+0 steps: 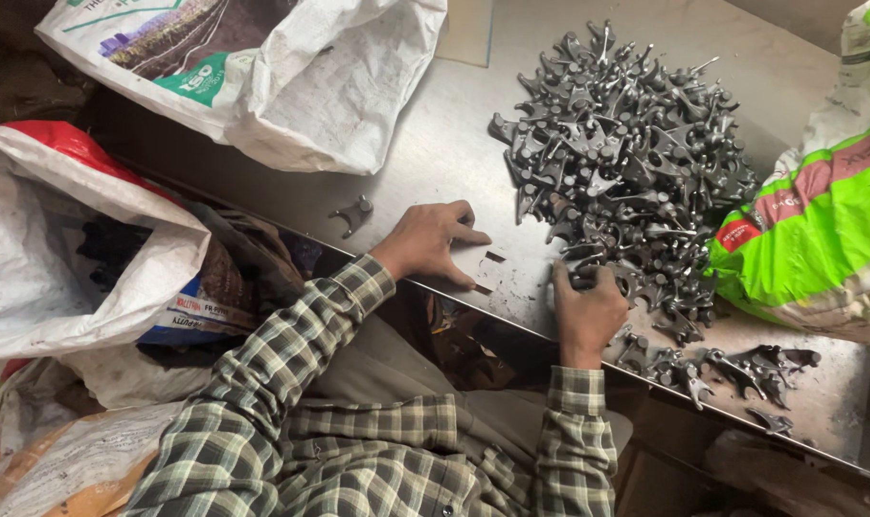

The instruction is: The person sits at a metal workbench and sorts a large pile of small cast metal fittings. They pick up individual pieces from the pile, turn them over in their hands, and place them into a separate group on the table, repeating this handling throughout the clip.

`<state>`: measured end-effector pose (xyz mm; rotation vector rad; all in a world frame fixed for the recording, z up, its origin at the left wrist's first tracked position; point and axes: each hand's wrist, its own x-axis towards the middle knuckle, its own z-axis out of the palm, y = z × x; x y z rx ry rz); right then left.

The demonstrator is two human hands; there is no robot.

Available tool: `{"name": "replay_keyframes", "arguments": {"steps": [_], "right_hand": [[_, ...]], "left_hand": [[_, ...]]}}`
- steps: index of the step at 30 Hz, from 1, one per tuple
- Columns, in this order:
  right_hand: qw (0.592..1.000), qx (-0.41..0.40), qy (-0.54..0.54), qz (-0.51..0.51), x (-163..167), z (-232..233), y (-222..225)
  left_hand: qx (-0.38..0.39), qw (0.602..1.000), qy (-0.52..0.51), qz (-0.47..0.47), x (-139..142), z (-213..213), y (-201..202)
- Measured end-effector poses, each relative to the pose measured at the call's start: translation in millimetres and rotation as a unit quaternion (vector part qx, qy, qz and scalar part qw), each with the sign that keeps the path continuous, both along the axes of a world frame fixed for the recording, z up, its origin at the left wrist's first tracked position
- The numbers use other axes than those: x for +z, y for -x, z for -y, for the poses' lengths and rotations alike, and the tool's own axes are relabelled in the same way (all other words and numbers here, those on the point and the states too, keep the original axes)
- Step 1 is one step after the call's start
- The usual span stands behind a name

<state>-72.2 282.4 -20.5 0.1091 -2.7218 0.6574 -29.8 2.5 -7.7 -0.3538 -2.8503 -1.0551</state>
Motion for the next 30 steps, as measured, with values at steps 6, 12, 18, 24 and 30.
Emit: {"name": "replay_keyframes", "arguments": {"steps": [6, 12, 18, 24, 30], "right_hand": [[0.974, 0.043, 0.195, 0.104, 10, -31, -18], [0.973, 0.137, 0.138, 0.124, 7, -11, -18], [0.954, 0.279, 0.099, 0.055, 13, 1, -16], [0.952, 0.252, 0.131, 0.111, 11, 9, -21], [0.95, 0.273, 0.115, 0.099, 15, 16, -24]], "left_hand": [[-0.003, 1.0, 0.009, 0.013, -3, -2, 2], [-0.001, 1.0, 0.015, 0.012, -3, -3, 3], [-0.002, 1.0, 0.015, 0.019, 0, -2, 2], [0.0, 1.0, 0.009, 0.009, 0, -2, 1], [-0.001, 1.0, 0.002, 0.008, 1, -2, 1]]}}
